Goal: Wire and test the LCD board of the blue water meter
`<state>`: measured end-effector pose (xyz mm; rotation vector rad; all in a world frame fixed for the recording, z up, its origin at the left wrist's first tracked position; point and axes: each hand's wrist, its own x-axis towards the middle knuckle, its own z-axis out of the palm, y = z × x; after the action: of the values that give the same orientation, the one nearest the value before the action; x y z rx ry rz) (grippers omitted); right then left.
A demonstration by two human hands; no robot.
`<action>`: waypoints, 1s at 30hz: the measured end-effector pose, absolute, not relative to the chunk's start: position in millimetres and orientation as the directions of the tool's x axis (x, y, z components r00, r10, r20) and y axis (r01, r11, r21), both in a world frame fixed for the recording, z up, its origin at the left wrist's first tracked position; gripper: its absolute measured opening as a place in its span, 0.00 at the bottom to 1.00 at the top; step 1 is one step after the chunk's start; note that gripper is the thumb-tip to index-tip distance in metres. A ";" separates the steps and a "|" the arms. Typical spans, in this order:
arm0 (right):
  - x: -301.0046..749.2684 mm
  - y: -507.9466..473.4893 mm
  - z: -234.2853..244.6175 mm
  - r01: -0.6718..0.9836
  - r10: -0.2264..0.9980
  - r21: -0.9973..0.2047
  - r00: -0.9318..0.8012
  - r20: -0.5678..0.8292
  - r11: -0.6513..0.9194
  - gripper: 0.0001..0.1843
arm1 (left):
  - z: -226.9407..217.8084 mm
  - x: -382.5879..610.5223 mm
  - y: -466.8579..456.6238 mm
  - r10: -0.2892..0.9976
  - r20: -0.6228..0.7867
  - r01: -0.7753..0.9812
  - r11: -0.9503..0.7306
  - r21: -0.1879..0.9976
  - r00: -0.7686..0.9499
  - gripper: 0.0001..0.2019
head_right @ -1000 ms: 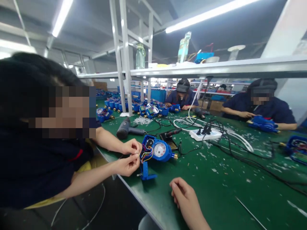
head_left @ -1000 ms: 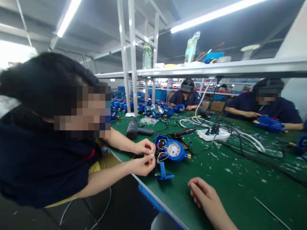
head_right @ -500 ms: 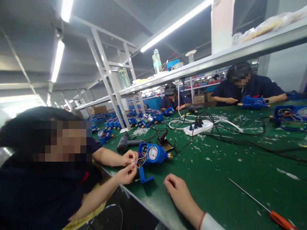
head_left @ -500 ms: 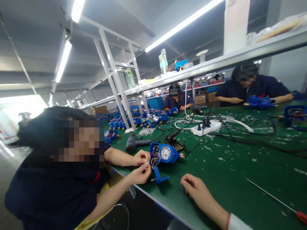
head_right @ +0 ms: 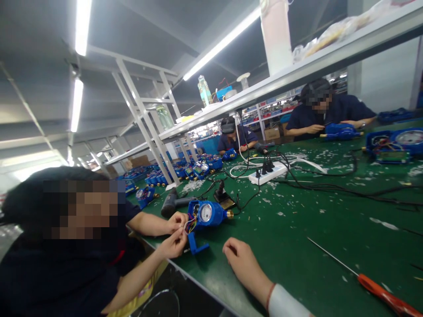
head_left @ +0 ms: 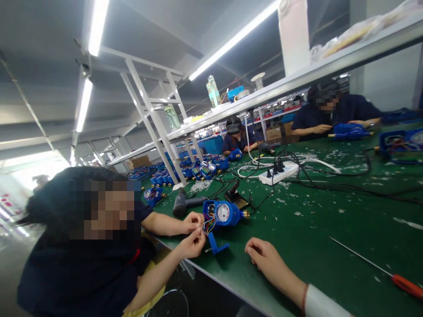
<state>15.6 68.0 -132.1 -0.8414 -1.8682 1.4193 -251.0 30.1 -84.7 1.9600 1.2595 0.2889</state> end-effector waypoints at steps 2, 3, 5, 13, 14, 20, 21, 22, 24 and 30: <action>15.9 68.2 -132.5 0.111 0.801 -0.971 -0.589 0.108 0.213 0.09 | -92.6 -254.7 29.6 0.869 -0.202 0.682 -0.190 0.706 0.452 0.15; 16.0 68.3 -132.8 0.111 0.802 -0.971 -0.588 0.110 0.214 0.09 | -95.6 -256.8 29.9 0.879 -0.199 0.685 -0.178 0.707 0.434 0.15; 16.2 68.5 -133.5 0.108 0.802 -0.970 -0.586 0.114 0.217 0.09 | -99.9 -260.8 31.1 0.892 -0.194 0.689 -0.163 0.706 0.409 0.15; 16.3 69.6 -136.1 0.100 0.798 -0.972 -0.592 0.114 0.213 0.10 | -107.3 -267.5 34.8 0.911 -0.186 0.690 -0.133 0.711 0.368 0.14; 16.5 69.5 -136.0 0.100 0.797 -0.972 -0.593 0.114 0.212 0.10 | -108.1 -268.7 34.2 0.913 -0.187 0.691 -0.127 0.711 0.361 0.14; 18.2 68.7 -133.6 0.105 0.793 -0.972 -0.600 0.105 0.208 0.09 | -115.2 -277.9 30.2 0.929 -0.199 0.708 -0.087 0.701 0.311 0.14; 18.3 68.8 -133.6 0.105 0.793 -0.972 -0.601 0.105 0.208 0.09 | -116.4 -279.3 30.3 0.930 -0.201 0.710 -0.082 0.700 0.306 0.14; 18.3 69.0 -133.7 0.106 0.792 -0.972 -0.601 0.103 0.207 0.09 | -117.5 -280.6 30.7 0.931 -0.204 0.712 -0.079 0.698 0.303 0.13; 18.4 69.4 -134.3 0.109 0.791 -0.973 -0.604 0.099 0.206 0.09 | -119.1 -282.9 31.8 0.930 -0.207 0.713 -0.077 0.697 0.303 0.13; 20.0 68.7 -133.4 0.121 0.781 -0.970 -0.617 0.093 0.211 0.10 | -122.5 -287.5 36.5 0.918 -0.202 0.706 -0.107 0.700 0.340 0.14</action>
<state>20.0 68.7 -133.4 -0.8348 -1.8982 1.4401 -287.5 36.5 -122.5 1.8727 1.4268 0.3680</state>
